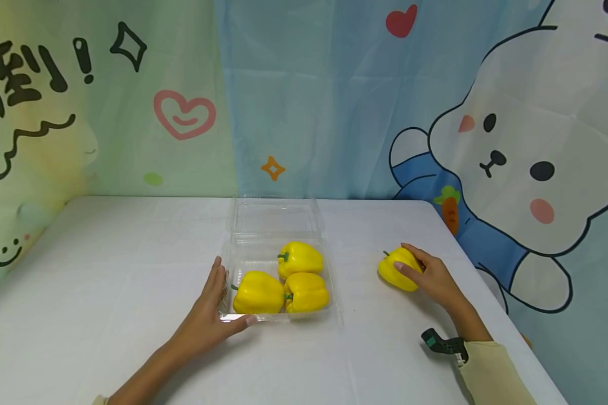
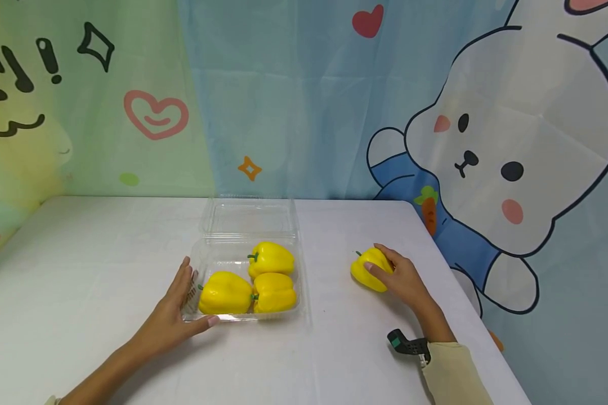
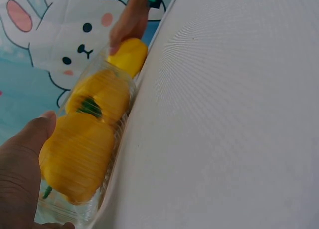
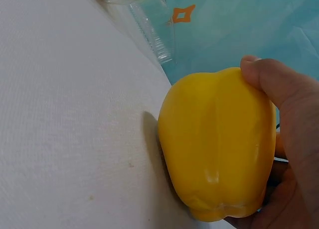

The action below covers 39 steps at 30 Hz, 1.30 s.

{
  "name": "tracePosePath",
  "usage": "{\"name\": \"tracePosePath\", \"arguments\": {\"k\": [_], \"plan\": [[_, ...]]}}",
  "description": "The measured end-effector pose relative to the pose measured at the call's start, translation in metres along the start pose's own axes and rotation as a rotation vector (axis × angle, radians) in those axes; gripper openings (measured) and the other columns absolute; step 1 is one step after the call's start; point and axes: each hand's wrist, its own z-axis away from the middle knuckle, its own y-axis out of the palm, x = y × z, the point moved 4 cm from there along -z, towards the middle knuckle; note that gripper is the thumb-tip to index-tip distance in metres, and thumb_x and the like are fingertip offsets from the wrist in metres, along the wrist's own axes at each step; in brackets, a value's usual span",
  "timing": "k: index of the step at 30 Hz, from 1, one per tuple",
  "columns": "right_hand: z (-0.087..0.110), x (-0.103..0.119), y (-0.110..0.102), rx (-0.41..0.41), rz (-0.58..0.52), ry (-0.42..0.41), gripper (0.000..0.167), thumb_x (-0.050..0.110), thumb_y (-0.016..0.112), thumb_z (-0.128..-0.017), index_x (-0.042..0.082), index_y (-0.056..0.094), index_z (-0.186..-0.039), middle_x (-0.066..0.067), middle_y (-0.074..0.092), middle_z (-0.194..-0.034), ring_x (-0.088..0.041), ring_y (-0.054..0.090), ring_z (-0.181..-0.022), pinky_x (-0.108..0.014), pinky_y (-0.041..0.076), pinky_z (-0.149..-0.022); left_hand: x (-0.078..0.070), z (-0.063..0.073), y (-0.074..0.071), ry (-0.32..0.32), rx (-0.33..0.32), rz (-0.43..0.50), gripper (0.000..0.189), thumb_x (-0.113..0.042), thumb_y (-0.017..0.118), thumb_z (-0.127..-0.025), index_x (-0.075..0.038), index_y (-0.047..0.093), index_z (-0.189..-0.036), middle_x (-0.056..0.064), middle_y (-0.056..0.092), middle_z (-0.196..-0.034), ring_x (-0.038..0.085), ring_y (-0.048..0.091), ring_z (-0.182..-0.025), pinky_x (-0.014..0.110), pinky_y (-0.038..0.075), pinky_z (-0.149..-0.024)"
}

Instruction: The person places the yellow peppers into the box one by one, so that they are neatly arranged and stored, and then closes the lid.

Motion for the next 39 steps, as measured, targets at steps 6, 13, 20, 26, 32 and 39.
{"name": "tracePosePath", "arguments": {"k": [6,13,20,26,32,39], "plan": [[0.0,0.001,0.001,0.003,-0.018,-0.004,0.07,0.042,0.06,-0.096,0.002,0.038,-0.148,-0.026,0.036,-0.149,-0.043,0.04,-0.129,-0.053,0.038,-0.103,0.001,-0.001,0.001,0.004,-0.003,-0.017,0.121,-0.056,0.078,-0.075,0.004,0.008,-0.153,0.004,-0.01,-0.162,0.032,0.005,-0.146,0.057,0.021,-0.111],[0.001,0.005,0.003,0.0,-0.013,-0.007,0.071,0.044,0.06,-0.095,0.003,0.038,-0.148,-0.025,0.036,-0.149,-0.042,0.041,-0.128,-0.053,0.038,-0.102,0.001,0.0,0.001,-0.001,0.002,-0.033,0.12,-0.057,0.077,-0.076,0.003,0.008,-0.154,0.005,-0.009,-0.162,0.034,0.006,-0.146,0.057,0.021,-0.11],[0.001,0.016,0.007,-0.007,-0.025,-0.042,0.068,0.043,0.06,-0.096,0.004,0.04,-0.148,-0.023,0.039,-0.148,-0.039,0.045,-0.123,-0.052,0.041,-0.101,0.0,0.0,0.0,-0.004,-0.001,-0.024,0.12,-0.056,0.077,-0.076,0.002,0.007,-0.154,-0.002,-0.012,-0.161,0.033,0.006,-0.146,0.057,0.021,-0.11],[0.005,0.032,0.009,-0.009,-0.032,-0.079,0.064,0.039,0.061,-0.096,0.005,0.043,-0.146,-0.022,0.044,-0.145,-0.036,0.05,-0.113,-0.051,0.044,-0.098,-0.001,0.0,0.0,0.001,0.005,-0.004,0.12,-0.056,0.077,-0.076,0.002,0.006,-0.154,-0.005,-0.014,-0.161,0.03,0.005,-0.146,0.056,0.021,-0.111],[0.007,0.055,0.012,-0.041,-0.059,-0.128,0.061,0.035,0.063,-0.096,0.007,0.043,-0.146,-0.019,0.047,-0.141,-0.032,0.052,-0.108,-0.04,0.049,-0.095,0.0,0.0,0.001,0.011,0.001,-0.019,0.12,-0.055,0.077,-0.076,0.004,0.007,-0.153,-0.001,-0.013,-0.161,0.033,0.005,-0.146,0.057,0.02,-0.11],[0.011,0.076,0.013,-0.043,-0.15,-0.207,0.056,0.027,0.065,-0.096,0.007,0.046,-0.144,-0.016,0.051,-0.138,-0.029,0.053,-0.106,-0.013,0.044,-0.086,0.0,-0.001,0.001,0.012,0.002,-0.031,0.12,-0.057,0.076,-0.076,0.003,0.007,-0.154,-0.001,-0.012,-0.161,0.033,0.005,-0.146,0.058,0.02,-0.11]]}}
